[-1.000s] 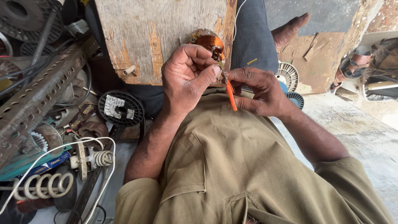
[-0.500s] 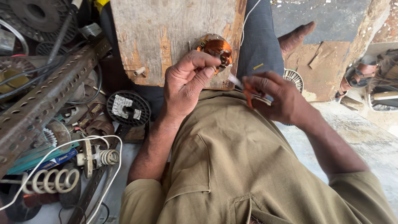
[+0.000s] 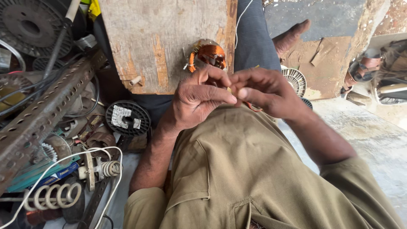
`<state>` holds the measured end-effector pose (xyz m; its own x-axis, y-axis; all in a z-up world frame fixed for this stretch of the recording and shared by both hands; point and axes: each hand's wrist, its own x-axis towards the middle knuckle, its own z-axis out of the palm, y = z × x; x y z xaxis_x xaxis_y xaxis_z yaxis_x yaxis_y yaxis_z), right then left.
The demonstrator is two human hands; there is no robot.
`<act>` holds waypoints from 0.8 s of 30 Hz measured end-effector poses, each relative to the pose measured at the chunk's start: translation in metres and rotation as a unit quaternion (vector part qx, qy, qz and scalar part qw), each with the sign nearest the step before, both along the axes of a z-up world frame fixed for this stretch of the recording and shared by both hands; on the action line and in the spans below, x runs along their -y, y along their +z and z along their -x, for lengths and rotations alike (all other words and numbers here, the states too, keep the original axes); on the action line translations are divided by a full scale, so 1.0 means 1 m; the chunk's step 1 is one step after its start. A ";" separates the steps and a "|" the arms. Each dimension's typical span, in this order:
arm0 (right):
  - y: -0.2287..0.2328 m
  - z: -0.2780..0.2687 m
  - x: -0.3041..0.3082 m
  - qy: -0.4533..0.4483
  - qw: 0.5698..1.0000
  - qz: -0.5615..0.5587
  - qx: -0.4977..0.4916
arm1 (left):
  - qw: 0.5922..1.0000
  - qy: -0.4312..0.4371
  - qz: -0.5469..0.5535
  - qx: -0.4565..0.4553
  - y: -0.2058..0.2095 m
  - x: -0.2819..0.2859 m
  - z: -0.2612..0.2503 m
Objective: The person is repairing a small electric motor by hand. They are wrapping orange wire around the motor's stator, securing it with white ties, and using a small wooden stick to adjust the wire placement.
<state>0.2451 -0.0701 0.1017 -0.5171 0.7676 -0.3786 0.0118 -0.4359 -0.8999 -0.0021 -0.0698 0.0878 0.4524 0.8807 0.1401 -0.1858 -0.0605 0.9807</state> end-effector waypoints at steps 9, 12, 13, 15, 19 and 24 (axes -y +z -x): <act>-0.029 0.011 0.016 -0.179 0.977 0.060 -0.100 | 0.991 0.067 -0.028 -0.113 0.010 -0.001 -0.002; -0.027 0.018 0.021 -0.197 0.978 0.001 -0.064 | 0.975 0.128 -0.065 -0.167 0.009 0.008 -0.015; -0.026 0.020 0.022 -0.201 0.978 -0.018 -0.058 | 0.962 0.160 -0.101 -0.196 0.006 0.011 -0.019; -0.023 0.022 0.022 -0.198 0.978 -0.012 -0.062 | 0.953 0.196 -0.113 -0.201 0.000 0.015 -0.023; -0.007 0.006 0.020 -0.080 0.972 -0.153 0.158 | 0.984 0.172 0.035 -0.032 -0.011 0.019 -0.023; 0.002 -0.010 0.019 0.196 0.798 -0.432 0.371 | 0.968 0.113 0.183 0.126 -0.021 0.016 -0.017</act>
<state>0.2547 -0.0892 0.1038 -0.6609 0.7425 -0.1092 0.6650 0.5119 -0.5438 0.0153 -0.0854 0.0664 0.2352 0.9645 -0.1197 -0.4451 0.2164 0.8689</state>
